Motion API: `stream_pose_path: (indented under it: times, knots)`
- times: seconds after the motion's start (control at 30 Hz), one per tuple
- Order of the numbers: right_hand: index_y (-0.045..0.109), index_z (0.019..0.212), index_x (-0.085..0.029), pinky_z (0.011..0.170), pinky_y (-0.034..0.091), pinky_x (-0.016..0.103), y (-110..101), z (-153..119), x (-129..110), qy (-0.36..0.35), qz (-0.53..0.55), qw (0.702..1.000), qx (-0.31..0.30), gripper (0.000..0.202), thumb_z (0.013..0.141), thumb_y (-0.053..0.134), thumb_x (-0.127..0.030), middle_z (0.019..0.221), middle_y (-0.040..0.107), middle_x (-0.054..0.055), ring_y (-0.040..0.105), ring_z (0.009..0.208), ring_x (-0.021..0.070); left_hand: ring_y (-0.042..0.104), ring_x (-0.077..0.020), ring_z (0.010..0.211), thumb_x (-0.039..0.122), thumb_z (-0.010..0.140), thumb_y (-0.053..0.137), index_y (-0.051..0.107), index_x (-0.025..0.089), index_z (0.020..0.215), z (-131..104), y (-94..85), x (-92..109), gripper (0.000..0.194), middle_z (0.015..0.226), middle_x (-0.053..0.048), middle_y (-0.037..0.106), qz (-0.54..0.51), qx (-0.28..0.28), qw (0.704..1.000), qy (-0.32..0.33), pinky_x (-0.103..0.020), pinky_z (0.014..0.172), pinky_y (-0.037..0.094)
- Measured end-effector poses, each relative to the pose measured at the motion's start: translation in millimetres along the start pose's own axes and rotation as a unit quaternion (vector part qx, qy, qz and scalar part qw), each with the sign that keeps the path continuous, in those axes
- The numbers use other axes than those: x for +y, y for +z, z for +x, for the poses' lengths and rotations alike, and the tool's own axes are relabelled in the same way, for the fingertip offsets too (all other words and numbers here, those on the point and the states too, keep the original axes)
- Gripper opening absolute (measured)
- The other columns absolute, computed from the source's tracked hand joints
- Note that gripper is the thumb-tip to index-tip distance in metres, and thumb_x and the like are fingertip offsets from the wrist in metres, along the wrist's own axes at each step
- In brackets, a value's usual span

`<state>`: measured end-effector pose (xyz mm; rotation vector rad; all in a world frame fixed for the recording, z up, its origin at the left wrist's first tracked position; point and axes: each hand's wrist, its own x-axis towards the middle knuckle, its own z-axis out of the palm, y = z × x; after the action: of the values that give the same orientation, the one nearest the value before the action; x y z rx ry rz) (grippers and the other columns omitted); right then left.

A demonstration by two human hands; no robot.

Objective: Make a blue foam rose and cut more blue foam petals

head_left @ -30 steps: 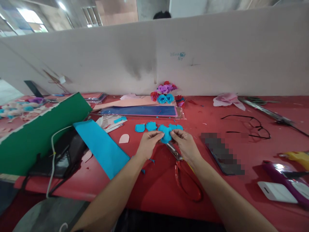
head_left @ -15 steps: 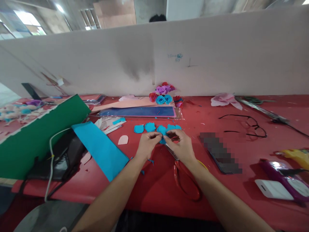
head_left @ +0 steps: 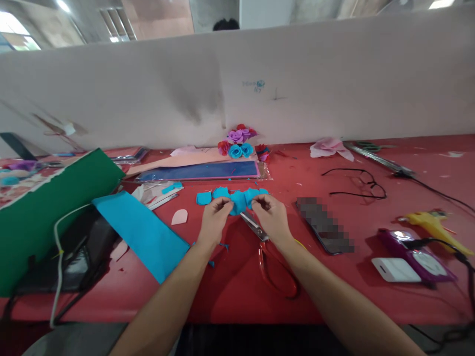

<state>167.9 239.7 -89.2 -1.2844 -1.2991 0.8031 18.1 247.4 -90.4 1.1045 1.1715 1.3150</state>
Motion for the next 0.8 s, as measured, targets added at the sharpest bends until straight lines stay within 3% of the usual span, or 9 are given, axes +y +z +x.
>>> stream_pose_path:
  times: [0.1, 0.3, 0.6, 0.8]
  knots:
    - [0.063, 0.077, -0.019, 0.067, 0.050, 0.029, 0.8, -0.9, -0.9, -0.008, 0.013, 1.000, 0.025, 0.011, 0.077, 0.055, -0.027, 0.074, 0.067, 0.003, 0.063, 0.068, 0.0167, 0.047, -0.0100, 0.061, 0.028, 0.071, 0.066, 0.063, 0.018, 0.068, 1.4, -0.9, -2.0, 0.011, 0.062, 0.004, 0.054, -0.006, 0.013, 1.000, -0.008, -0.023, 0.059, 0.039]
    - [0.064, 0.078, -0.021, 0.068, 0.049, 0.028, 6.0, -7.0, 2.3, -0.121, -0.102, 0.987, -0.035, 0.008, 0.079, 0.056, -0.019, 0.080, 0.064, 0.004, 0.059, 0.069, 0.0152, 0.052, -0.0100, 0.068, 0.026, 0.064, 0.075, 0.065, 0.018, 0.070, 0.3, 2.6, -8.1, 0.014, 0.070, 0.003, 0.059, -0.025, -0.028, 0.999, -0.014, -0.023, 0.068, 0.043]
    - [0.065, 0.083, -0.019, 0.072, 0.051, 0.030, 4.0, -6.6, 1.5, -0.163, -0.098, 0.979, -0.066, 0.010, 0.076, 0.059, -0.015, 0.084, 0.064, 0.005, 0.061, 0.074, 0.0161, 0.055, -0.0100, 0.066, 0.029, 0.058, 0.081, 0.068, 0.016, 0.071, 0.8, 3.8, -3.6, 0.023, 0.069, 0.002, 0.062, -0.071, -0.025, 0.996, -0.052, -0.024, 0.067, 0.046]
    - [0.067, 0.074, -0.019, 0.069, 0.052, 0.029, 5.7, -6.2, 7.4, -0.135, -0.069, 0.987, -0.057, 0.006, 0.075, 0.061, -0.019, 0.081, 0.064, 0.004, 0.062, 0.074, 0.0165, 0.055, -0.0106, 0.065, 0.031, 0.059, 0.079, 0.071, 0.015, 0.070, 1.4, 3.5, -4.5, 0.021, 0.067, 0.000, 0.064, -0.050, -0.023, 0.997, -0.056, -0.024, 0.065, 0.043]
